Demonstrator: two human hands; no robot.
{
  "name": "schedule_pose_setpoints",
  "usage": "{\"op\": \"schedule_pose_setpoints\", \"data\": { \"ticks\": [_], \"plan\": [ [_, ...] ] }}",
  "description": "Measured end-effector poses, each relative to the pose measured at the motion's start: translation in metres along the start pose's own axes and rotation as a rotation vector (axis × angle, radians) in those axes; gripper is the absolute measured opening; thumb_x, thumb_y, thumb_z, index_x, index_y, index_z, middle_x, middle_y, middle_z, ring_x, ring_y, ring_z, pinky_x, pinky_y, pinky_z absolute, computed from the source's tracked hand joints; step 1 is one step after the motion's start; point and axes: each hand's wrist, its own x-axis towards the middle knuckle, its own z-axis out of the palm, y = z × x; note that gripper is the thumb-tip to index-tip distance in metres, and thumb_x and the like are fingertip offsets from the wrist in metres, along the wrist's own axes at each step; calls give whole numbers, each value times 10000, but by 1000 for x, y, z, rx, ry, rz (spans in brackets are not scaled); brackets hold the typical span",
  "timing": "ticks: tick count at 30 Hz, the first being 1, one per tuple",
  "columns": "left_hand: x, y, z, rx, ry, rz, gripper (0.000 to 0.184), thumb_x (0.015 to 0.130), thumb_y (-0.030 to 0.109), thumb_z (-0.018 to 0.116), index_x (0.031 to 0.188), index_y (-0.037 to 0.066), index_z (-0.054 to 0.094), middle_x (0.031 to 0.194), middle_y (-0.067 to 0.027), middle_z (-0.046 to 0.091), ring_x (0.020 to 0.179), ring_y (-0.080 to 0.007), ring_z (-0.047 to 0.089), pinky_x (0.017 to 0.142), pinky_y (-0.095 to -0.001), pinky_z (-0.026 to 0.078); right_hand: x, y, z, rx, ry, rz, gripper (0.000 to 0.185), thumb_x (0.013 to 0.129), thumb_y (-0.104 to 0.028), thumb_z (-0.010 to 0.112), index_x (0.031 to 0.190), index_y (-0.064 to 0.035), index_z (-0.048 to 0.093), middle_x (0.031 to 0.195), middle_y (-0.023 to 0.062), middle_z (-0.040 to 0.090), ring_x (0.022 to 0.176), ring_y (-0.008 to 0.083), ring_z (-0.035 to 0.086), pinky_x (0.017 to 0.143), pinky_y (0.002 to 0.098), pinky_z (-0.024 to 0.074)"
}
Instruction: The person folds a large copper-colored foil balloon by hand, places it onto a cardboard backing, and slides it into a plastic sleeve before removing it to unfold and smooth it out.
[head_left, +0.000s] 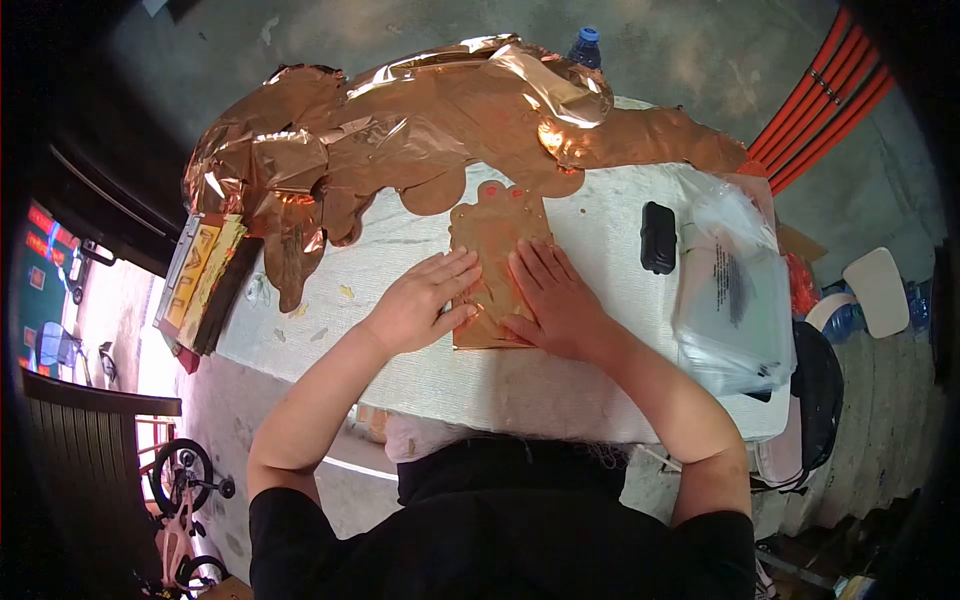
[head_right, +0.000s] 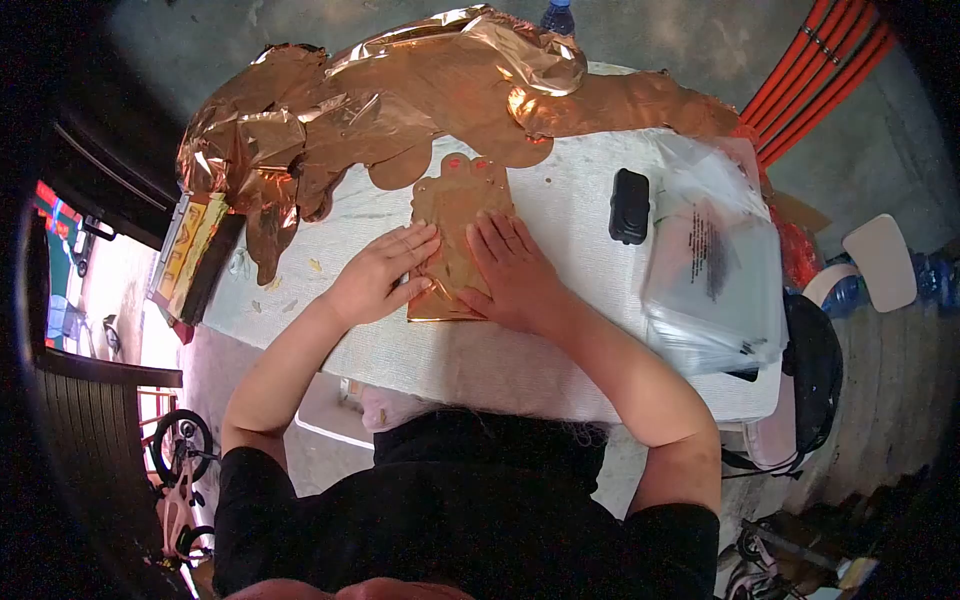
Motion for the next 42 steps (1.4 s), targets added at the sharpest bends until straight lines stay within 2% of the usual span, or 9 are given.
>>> {"op": "schedule_pose_setpoints", "data": {
  "ticks": [3,6,8,11,16,18,22,27,42],
  "plan": [
    [-1,-2,1,7,-10,-5,508,872,228,633,1316,7,522,1386,-189,489,1316,-322,435,1111,-421,337,1,2,0,0,-25,10,775,922,-501,456,1429,61,286,1514,247,241,1435,357,183,1188,448,105],
    [-2,-1,1,-14,-29,-28,548,852,176,650,1356,33,491,1424,-167,455,1332,-322,417,1120,-428,326,2,12,0,18,94,-19,666,908,-412,542,1383,27,384,1453,233,360,1378,345,314,1153,429,224],
    [-2,-1,0,-16,-29,-28,549,853,178,649,1358,33,488,1426,-166,453,1334,-320,415,1122,-428,323,9,22,-14,593,66,201,500,850,-242,652,1261,2,503,1262,203,539,1186,334,506,1011,414,395],
    [-1,-2,1,-18,-34,-20,553,855,179,648,1362,34,483,1429,-165,451,1337,-318,412,1125,-427,319,16,39,-13,242,350,241,357,775,-119,714,1084,0,580,1080,164,603,991,324,568,848,405,460],
    [-2,-2,1,-9,-41,-19,561,854,179,650,1368,36,477,1432,-164,448,1343,-321,404,1125,-431,317,54,63,-20,318,202,443,242,736,-155,751,841,32,640,733,111,628,642,218,603,568,342,480],
    [-2,-3,2,-24,-42,-23,562,854,178,650,1369,36,476,1437,-163,443,1348,-321,397,1126,-434,314,70,72,-23,785,-118,609,181,726,-154,758,735,0,663,543,52,578,410,120,481,380,281,380],
    [-3,-4,2,-40,-37,-29,555,857,180,650,1365,35,480,1441,-164,436,1351,-320,393,1127,-437,310,78,72,-45,926,-271,681,145,740,-144,749,673,-42,671,502,24,564,350,71,407,329,226,298],
    [-4,-5,2,-77,-39,-21,545,865,187,650,1361,31,486,1444,-170,433,1356,-322,387,1132,-438,294,82,88,-43,1141,-477,725,175,707,-146,778,703,-26,651,612,53,623,434,96,512,356,220,301],
    [-4,-14,2,-414,86,-106,622,821,137,719,1376,19,464,1428,-177,453,1352,-272,410,1121,-378,317,62,72,-27,1007,-206,546,112,757,-55,738,747,-14,635,627,47,613,458,104,546,401,248,398]
  ]
}}
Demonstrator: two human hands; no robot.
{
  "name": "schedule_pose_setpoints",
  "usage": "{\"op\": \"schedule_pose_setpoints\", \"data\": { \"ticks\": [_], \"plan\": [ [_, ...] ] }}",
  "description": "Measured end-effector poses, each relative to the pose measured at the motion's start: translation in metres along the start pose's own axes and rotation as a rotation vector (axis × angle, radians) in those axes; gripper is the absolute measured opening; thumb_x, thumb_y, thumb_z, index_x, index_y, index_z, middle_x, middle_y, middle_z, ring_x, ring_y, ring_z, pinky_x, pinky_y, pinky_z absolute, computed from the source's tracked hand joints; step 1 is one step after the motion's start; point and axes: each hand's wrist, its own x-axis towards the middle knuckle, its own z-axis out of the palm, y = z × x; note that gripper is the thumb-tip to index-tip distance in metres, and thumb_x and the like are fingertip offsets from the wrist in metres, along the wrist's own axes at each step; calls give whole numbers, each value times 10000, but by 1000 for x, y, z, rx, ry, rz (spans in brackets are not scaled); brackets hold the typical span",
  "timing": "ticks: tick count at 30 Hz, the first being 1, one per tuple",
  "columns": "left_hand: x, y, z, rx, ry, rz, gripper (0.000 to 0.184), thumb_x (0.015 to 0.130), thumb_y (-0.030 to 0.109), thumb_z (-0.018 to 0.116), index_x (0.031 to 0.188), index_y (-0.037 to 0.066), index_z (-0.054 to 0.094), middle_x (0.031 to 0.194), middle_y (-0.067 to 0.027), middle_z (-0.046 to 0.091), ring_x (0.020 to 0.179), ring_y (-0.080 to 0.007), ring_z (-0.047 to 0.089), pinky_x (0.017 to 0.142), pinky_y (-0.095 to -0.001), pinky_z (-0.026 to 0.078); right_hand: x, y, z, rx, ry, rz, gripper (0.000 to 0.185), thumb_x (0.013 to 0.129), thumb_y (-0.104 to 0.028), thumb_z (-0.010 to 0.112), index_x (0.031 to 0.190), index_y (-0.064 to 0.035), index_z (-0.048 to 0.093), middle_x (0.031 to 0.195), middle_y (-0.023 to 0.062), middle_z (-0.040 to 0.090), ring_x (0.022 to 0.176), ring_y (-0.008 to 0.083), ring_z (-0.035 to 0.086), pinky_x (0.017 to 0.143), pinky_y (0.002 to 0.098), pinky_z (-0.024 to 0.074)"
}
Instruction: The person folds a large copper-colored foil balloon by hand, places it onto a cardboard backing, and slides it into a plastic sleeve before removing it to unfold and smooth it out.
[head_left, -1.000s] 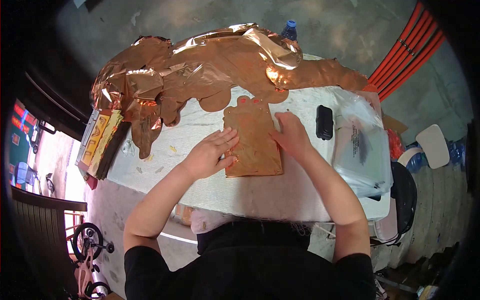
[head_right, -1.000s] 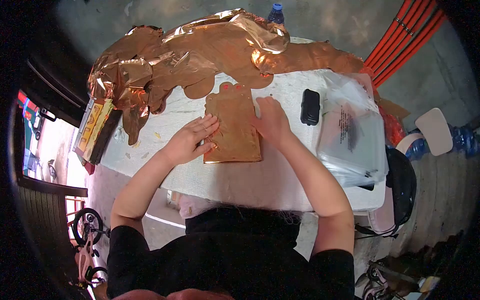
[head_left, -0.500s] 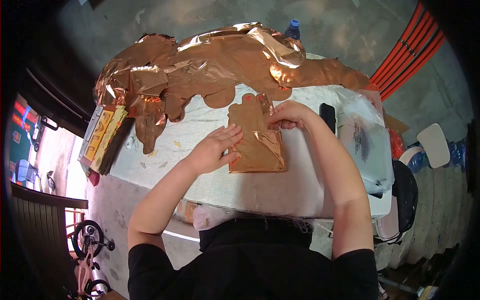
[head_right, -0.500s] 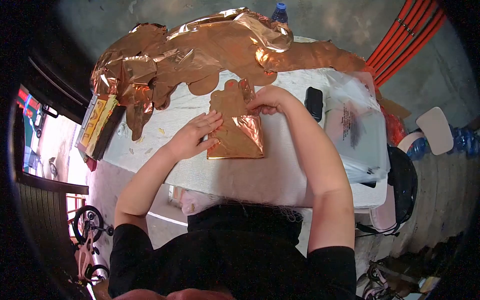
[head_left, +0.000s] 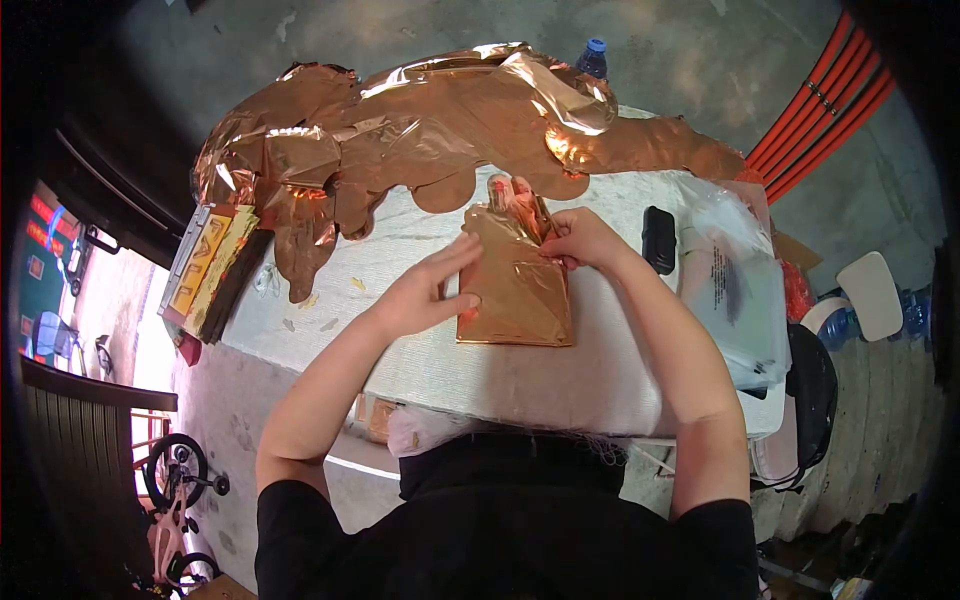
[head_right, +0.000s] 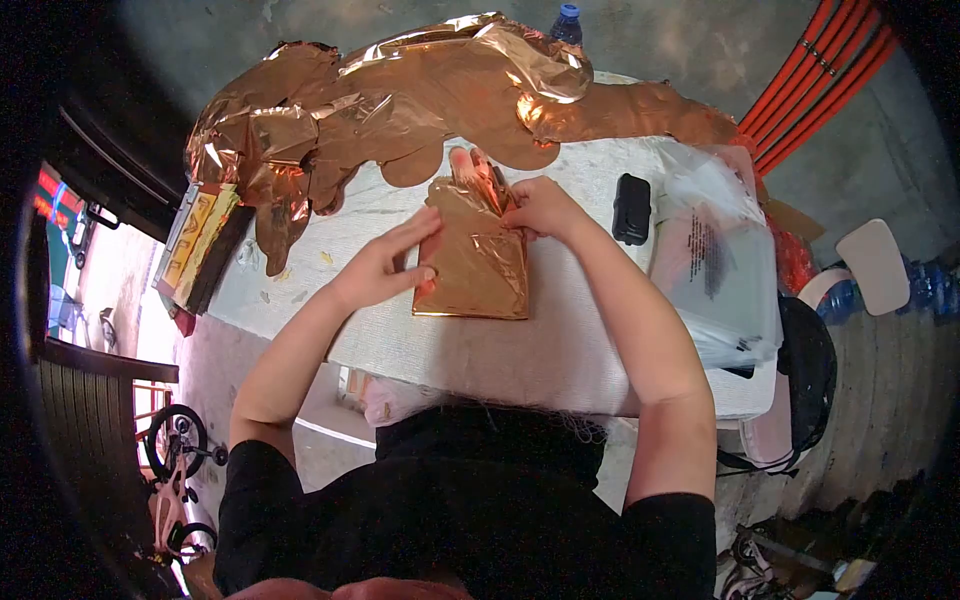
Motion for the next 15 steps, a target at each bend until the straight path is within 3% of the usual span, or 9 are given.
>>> {"op": "schedule_pose_setpoints", "data": {
  "ticks": [1,3,4,5,7,12,14,15],
  "plan": [
    [0,-6,3,0,0,-1,622,821,137,719,1376,19,464,1428,-177,453,1352,-272,410,1121,-378,317,0,5,0,1,-1,0,112,757,-55,738,747,-14,635,627,47,613,458,104,546,401,248,398],
    [5,-13,8,-283,276,-101,649,811,83,729,1387,2,439,1323,-164,531,1273,-209,483,1032,-306,400,-2,13,1,11,-8,-125,130,780,-55,731,753,2,618,633,48,610,483,102,555,429,251,427],
    [7,-11,2,-191,293,-184,651,809,65,735,1377,-28,431,1154,-116,579,1041,-138,571,859,-255,474,-4,13,2,12,-9,-126,130,780,-55,731,753,2,618,633,48,610,483,102,555,429,251,427],
    [11,-11,-1,-189,294,-184,651,809,65,735,1377,-28,431,1154,-116,579,1041,-138,571,859,-255,474,-5,14,3,-1,8,-134,121,792,-49,724,762,1,618,634,46,609,497,97,555,438,248,431],
    [17,-12,-6,-239,219,-423,616,812,69,739,1336,-67,445,1096,-79,571,820,-94,558,716,-235,479,-12,12,7,-12,25,-140,112,804,-42,716,771,0,618,634,43,607,510,93,556,447,246,435],
    [32,-8,-18,-394,98,-516,471,843,84,721,1245,-60,522,910,-20,610,653,-55,517,564,-208,432,-20,16,12,141,30,-220,117,843,-63,700,755,-30,630,641,8,616,513,57,535,452,211,417],
    [34,-17,-19,-532,19,-611,194,830,97,734,980,4,653,727,4,599,566,-52,518,491,-211,414,-24,18,13,146,33,-223,109,849,-64,697,765,-32,635,652,4,622,525,53,538,459,208,419],
    [35,-18,-21,-532,17,-612,194,830,97,734,980,4,653,727,4,599,566,-52,518,491,-211,414,-25,18,13,151,37,-226,101,855,-65,695,776,-34,640,663,0,628,537,49,541,466,204,421]
  ]
}}
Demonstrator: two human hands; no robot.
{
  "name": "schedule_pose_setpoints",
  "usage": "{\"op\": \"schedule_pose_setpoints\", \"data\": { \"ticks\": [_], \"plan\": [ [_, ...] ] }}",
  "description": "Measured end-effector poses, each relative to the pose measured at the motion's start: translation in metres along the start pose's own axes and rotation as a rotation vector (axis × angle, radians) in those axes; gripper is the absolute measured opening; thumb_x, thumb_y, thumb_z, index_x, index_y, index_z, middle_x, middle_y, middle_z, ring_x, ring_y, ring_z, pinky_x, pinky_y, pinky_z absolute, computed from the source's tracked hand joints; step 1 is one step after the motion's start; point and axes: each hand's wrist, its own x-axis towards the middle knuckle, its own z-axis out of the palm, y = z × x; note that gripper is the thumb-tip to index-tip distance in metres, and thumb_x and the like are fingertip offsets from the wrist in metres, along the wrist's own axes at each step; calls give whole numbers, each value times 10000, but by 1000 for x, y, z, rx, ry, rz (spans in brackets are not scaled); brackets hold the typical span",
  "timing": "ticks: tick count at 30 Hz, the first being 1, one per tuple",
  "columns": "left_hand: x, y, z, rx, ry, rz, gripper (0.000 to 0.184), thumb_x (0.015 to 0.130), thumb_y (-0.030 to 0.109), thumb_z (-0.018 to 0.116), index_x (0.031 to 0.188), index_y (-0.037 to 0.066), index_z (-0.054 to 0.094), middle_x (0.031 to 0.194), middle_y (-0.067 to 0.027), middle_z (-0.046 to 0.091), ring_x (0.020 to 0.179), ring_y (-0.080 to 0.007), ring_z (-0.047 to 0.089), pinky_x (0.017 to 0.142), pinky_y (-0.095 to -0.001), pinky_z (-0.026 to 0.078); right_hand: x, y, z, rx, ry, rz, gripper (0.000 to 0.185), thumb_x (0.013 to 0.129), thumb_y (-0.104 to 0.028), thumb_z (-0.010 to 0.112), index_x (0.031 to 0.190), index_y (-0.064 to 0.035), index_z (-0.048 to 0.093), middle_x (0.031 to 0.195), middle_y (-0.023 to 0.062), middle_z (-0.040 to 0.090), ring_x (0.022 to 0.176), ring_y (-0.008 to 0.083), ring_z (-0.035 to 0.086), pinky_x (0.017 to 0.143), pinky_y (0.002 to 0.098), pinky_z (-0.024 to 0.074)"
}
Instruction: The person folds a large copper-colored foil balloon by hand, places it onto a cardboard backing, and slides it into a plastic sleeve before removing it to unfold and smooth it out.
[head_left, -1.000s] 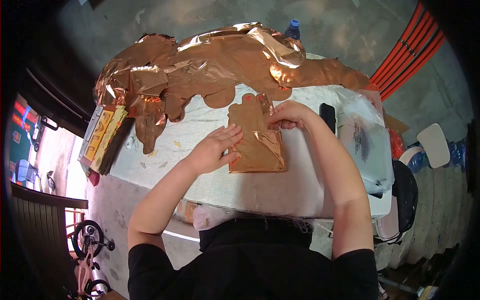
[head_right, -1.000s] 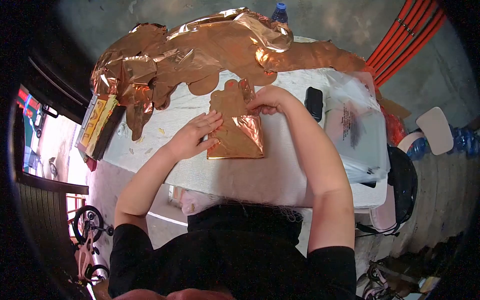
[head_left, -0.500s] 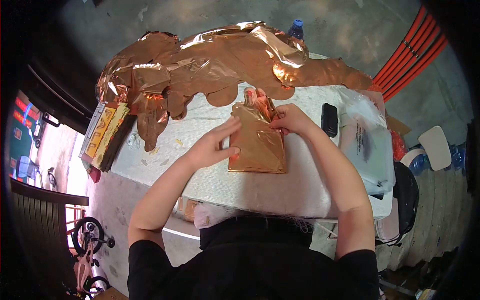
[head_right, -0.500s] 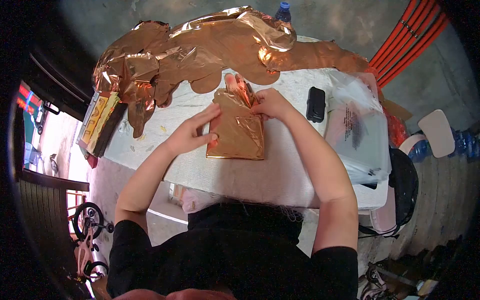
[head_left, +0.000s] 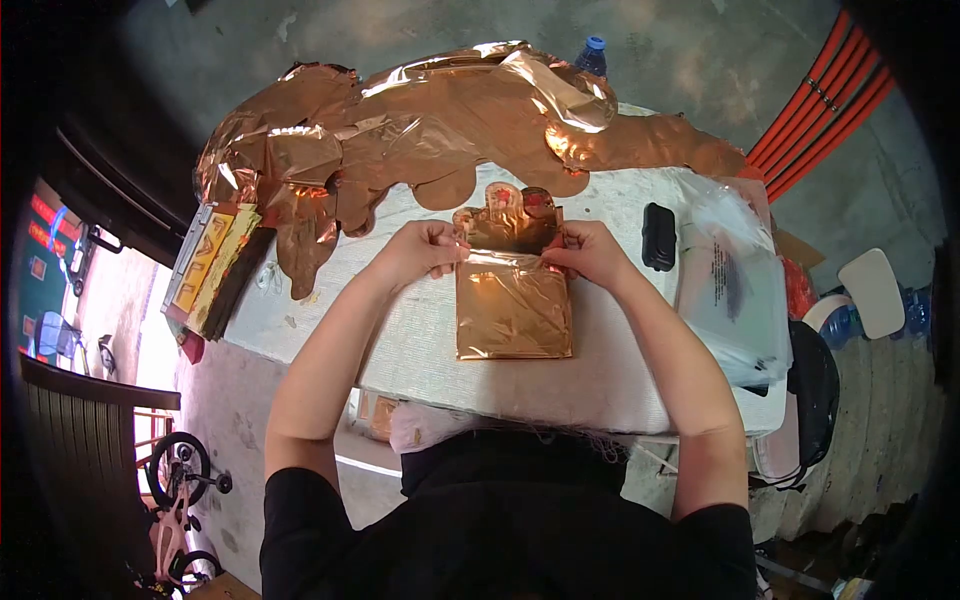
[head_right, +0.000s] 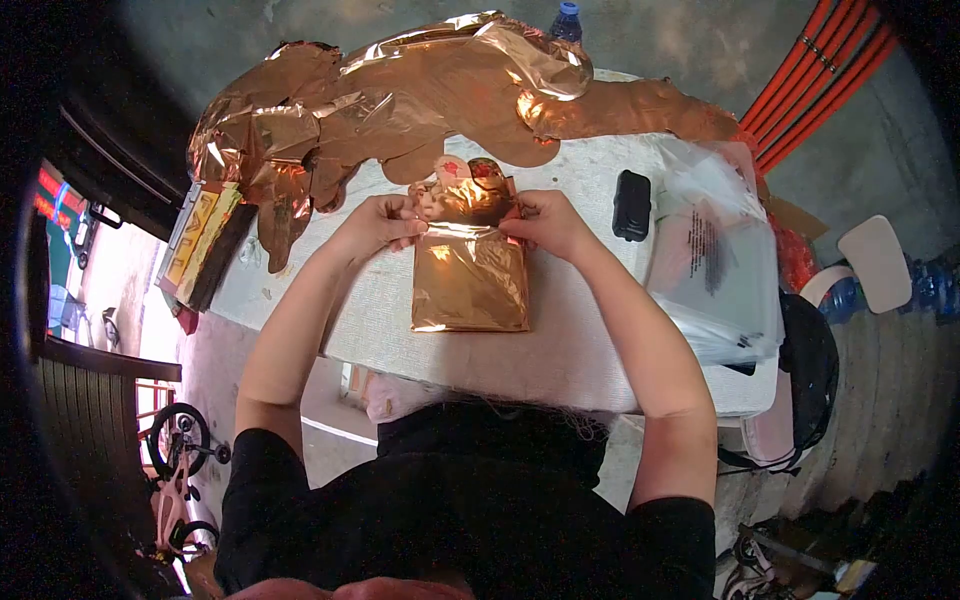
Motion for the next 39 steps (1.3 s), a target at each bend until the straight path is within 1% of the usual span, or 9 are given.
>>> {"op": "schedule_pose_setpoints", "data": {
  "ticks": [2,10,19,25,27,30,32,36,39],
  "plan": [
    [-1,1,-2,-64,-84,-54,111,840,103,726,857,20,654,652,3,602,551,-70,554,485,-221,442,-2,2,1,7,0,-13,95,854,-65,696,784,-33,642,667,0,630,544,48,546,469,203,423],
    [-9,5,5,58,-99,-12,78,843,47,682,811,-18,652,700,-50,646,573,-95,597,497,-229,487,2,14,3,-16,-17,-113,72,834,-47,707,852,-6,651,741,35,657,622,69,572,518,227,457],
    [-19,0,20,125,17,26,104,841,21,670,765,-27,619,676,-44,625,548,-85,568,467,-238,468,-5,-7,-3,-137,-126,136,105,815,-51,720,887,-9,656,716,30,666,647,71,603,566,220,478],
    [-26,2,26,282,75,70,98,832,9,673,774,-20,598,625,-17,555,507,-76,508,442,-246,425,-1,33,1,-273,-2,-72,197,768,-107,731,819,45,617,763,119,649,712,167,613,657,316,490],
    [-27,1,26,264,77,81,101,829,0,670,775,-26,588,627,-17,541,500,-75,497,434,-249,412,2,44,1,-397,48,-110,229,756,-149,729,840,28,609,806,153,639,756,248,633,685,367,494],
    [-27,-2,26,224,83,112,102,810,-32,662,779,-24,565,684,-28,524,579,-86,530,480,-264,437,-20,-5,15,-695,117,-194,192,736,-131,703,849,-19,595,857,134,612,818,303,624,700,390,503],
    [-23,-13,23,399,81,440,114,769,-75,651,806,-7,567,763,-61,534,674,-144,570,569,-274,466,-25,-7,13,-893,55,-317,165,732,-121,683,847,-46,592,873,112,589,837,294,617,693,387,509],
    [-31,-5,28,534,70,558,171,749,-67,665,760,5,510,812,-86,528,752,-215,584,629,-319,458,-31,-3,16,-1317,15,-712,163,679,-117,625,835,-111,576,859,49,531,766,236,573,617,358,502],
    [-44,7,34,852,152,647,166,707,-27,694,823,22,585,854,-112,561,796,-273,592,658,-346,478,-33,-6,17,-1389,2,-837,145,696,-162,623,829,-127,579,874,32,537,765,200,568,622,326,498]
  ]
}}
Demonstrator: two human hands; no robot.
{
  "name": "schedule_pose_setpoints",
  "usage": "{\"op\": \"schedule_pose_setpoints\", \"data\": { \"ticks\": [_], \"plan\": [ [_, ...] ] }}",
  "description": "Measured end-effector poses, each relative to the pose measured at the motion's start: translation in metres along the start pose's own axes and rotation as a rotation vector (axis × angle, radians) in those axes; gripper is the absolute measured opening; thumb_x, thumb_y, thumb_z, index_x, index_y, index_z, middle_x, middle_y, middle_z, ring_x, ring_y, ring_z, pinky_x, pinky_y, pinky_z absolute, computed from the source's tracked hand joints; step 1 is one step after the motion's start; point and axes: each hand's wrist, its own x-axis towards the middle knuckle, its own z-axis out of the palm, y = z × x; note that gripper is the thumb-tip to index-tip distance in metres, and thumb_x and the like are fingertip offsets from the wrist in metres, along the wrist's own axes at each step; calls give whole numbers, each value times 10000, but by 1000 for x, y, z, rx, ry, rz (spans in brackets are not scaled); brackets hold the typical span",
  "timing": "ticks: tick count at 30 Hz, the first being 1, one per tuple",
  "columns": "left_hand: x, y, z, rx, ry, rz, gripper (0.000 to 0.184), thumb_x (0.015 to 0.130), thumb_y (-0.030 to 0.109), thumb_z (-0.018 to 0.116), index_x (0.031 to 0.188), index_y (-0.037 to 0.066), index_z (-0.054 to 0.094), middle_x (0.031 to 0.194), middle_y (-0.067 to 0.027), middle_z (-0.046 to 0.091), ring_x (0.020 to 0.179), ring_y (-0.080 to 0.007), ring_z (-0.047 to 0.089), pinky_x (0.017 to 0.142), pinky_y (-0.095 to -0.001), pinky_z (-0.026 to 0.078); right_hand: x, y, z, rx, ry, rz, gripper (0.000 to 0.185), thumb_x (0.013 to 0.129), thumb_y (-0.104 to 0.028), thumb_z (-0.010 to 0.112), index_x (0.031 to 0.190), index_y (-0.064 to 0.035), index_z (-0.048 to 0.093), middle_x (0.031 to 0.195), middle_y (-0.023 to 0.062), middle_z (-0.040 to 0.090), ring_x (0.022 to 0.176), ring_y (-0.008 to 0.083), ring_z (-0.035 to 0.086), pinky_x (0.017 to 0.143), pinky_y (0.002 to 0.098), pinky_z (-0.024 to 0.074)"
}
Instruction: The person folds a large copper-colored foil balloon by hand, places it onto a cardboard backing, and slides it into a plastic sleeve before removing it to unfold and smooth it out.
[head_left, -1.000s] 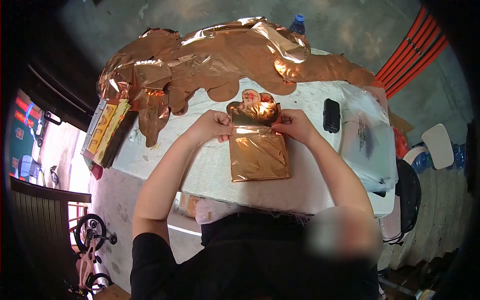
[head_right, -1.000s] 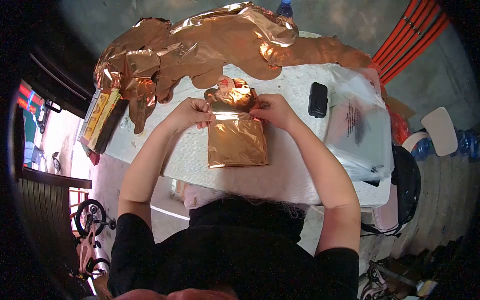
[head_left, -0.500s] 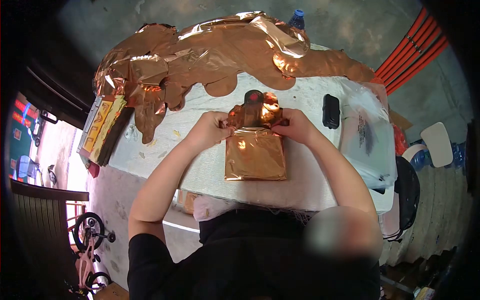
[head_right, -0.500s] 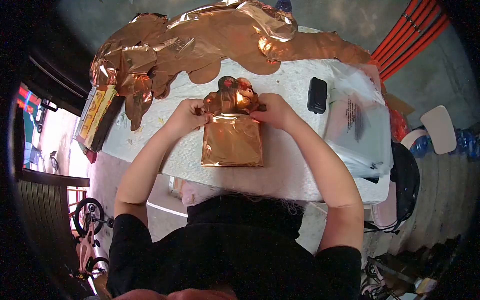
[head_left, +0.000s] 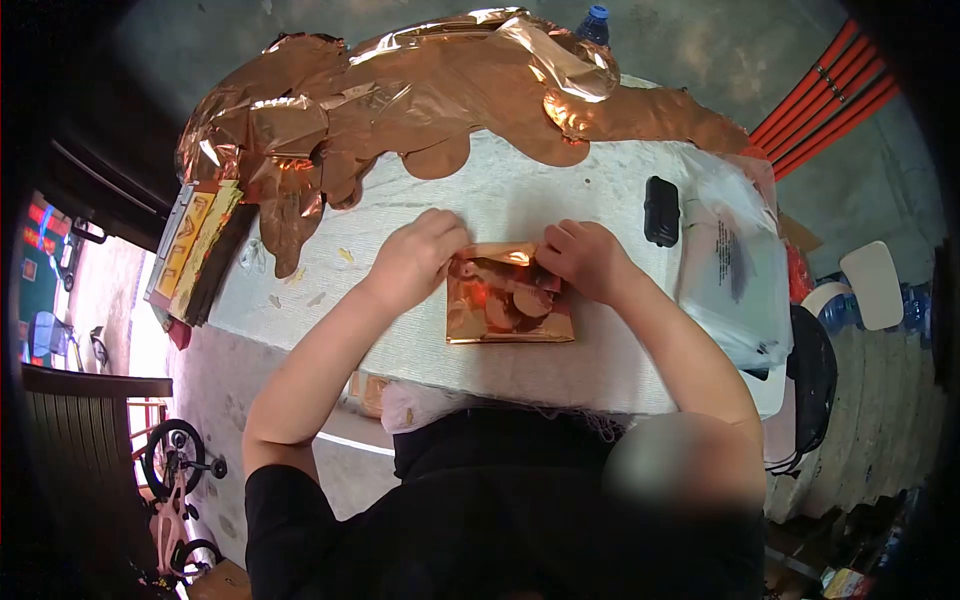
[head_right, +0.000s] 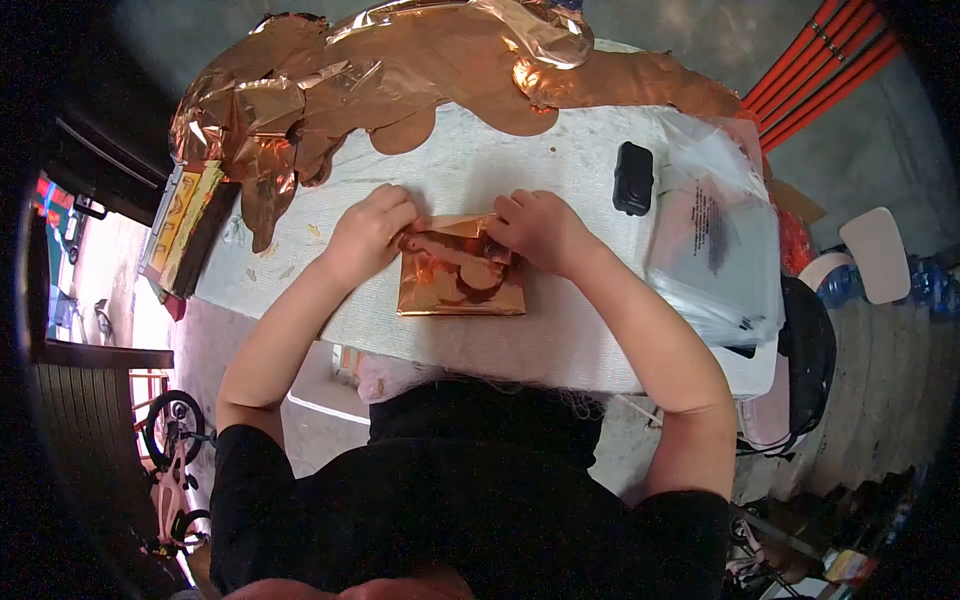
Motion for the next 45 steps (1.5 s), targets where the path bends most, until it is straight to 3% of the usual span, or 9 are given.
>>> {"op": "schedule_pose_setpoints", "data": {
  "ticks": [2,14,22,25,27,31,33,36,45],
  "plan": [
    [0,2,-3,221,161,343,233,677,28,702,903,37,646,897,-96,585,862,-277,588,708,-367,495,-1,0,1,-20,14,-20,149,690,-167,626,826,-130,579,870,27,534,772,197,569,623,320,496],
    [-21,14,-12,146,-166,261,363,691,161,704,1011,-4,667,1017,-112,613,949,-295,584,846,-374,507,1,1,-10,-75,-57,-109,104,714,-152,617,808,-118,586,874,22,537,814,190,567,667,306,494],
    [-37,21,-11,121,-142,201,548,720,241,737,1193,-5,607,1085,-134,594,1062,-303,567,927,-377,478,-13,-8,-24,-30,-100,-96,47,752,-128,616,781,-94,603,847,34,557,845,189,577,716,312,490],
    [-37,20,-10,120,-134,208,565,720,255,742,1204,-2,603,1100,-134,594,1085,-304,559,941,-378,471,-20,3,-24,211,-16,75,79,734,-76,629,804,-40,625,877,57,586,857,236,588,736,344,492],
    [-38,20,-10,124,-133,206,565,722,260,742,1204,0,604,1108,-133,593,1097,-305,556,946,-380,468,-19,9,-29,642,-21,426,292,773,15,587,1057,-24,642,945,102,624,867,271,609,767,352,508],
    [-38,21,-8,146,-111,208,512,732,278,732,1148,2,619,1089,-117,592,1096,-290,547,940,-376,466,2,-17,-23,817,226,698,295,806,1,586,1098,4,629,1053,161,629,999,323,602,885,396,488],
    [-38,22,-8,159,-78,217,466,738,292,724,1088,-2,635,1057,-103,593,1086,-274,544,930,-369,466,10,-37,-11,472,166,364,399,854,-124,600,1224,21,563,1260,230,546,1210,387,497,1044,452,382],
    [-39,21,-7,144,-84,211,480,740,295,720,1103,-7,631,1057,-107,591,1096,-278,541,941,-373,463,10,-71,-1,350,-63,402,566,888,-254,572,1352,39,433,1421,257,397,1346,421,338,1141,477,230],
    [-54,25,-15,100,-190,135,631,760,256,704,1301,-14,524,1304,-176,523,1249,-325,470,1054,-414,388,9,-74,-3,296,-136,403,731,887,-417,549,1426,24,330,1470,256,319,1375,430,279,1148,516,172]
  ]
}}
